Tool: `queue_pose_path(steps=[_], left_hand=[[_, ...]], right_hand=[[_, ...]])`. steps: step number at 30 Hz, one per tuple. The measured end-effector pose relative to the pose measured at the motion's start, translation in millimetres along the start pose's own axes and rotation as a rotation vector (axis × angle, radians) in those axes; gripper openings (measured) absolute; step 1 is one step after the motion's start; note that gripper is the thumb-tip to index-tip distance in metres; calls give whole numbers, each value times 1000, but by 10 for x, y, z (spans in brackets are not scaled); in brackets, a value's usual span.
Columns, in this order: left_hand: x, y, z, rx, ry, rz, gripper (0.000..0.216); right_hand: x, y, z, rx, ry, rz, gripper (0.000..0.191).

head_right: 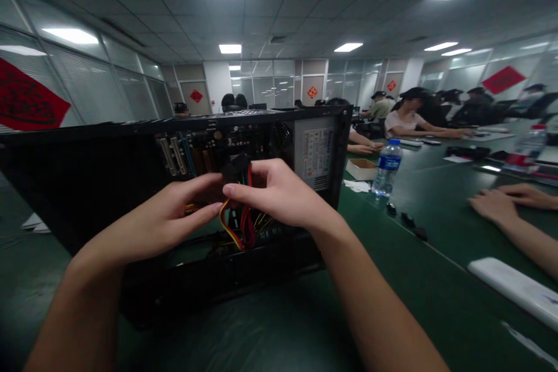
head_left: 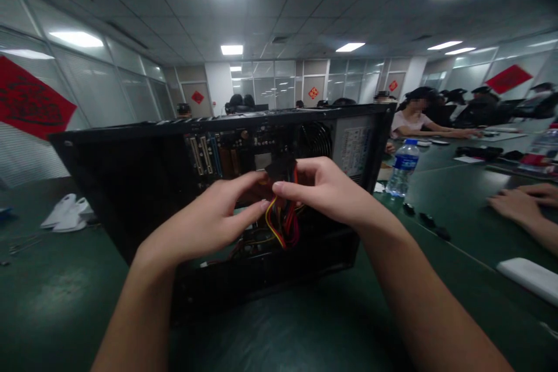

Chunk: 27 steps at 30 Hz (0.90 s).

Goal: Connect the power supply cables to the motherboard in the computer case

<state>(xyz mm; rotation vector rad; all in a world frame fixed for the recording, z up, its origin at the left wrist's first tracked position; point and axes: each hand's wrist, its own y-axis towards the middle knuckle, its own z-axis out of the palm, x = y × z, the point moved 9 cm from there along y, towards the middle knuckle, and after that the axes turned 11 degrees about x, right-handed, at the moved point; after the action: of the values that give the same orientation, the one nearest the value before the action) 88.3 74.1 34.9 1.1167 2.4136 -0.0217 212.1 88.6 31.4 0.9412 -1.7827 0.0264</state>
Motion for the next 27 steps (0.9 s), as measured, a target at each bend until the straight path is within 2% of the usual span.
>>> queue_pose_path(steps=[7,10,12,13,18,22,27], left_hand=[[-236,-181,-111,-113,-54,57,44],[-300,-204,-87,-39,-123,79,35],[-308,-192,-69,-5,-172,59,30],[-301,-187,-91,-31,-197,45,29],[-195,-212,-284,-318,-320,2,32],[-193,-179,-232,-312,-357,36,36],[-372,-210,-211,-315,-292,203,35]], right_hand=[[379,-221,0,-181,-133,-77,36],[456,-267,-30,-269,-194,-121,37],[464,-273,-42,-277,-201,-132,38],[454,-269,-42,-263,-192,-129,39],[433,-290,-62,-234,-132,-131,40],[523,-358,-69,-272,-159,-171,36],[611,-395,-74,-312,-193,-214,34]])
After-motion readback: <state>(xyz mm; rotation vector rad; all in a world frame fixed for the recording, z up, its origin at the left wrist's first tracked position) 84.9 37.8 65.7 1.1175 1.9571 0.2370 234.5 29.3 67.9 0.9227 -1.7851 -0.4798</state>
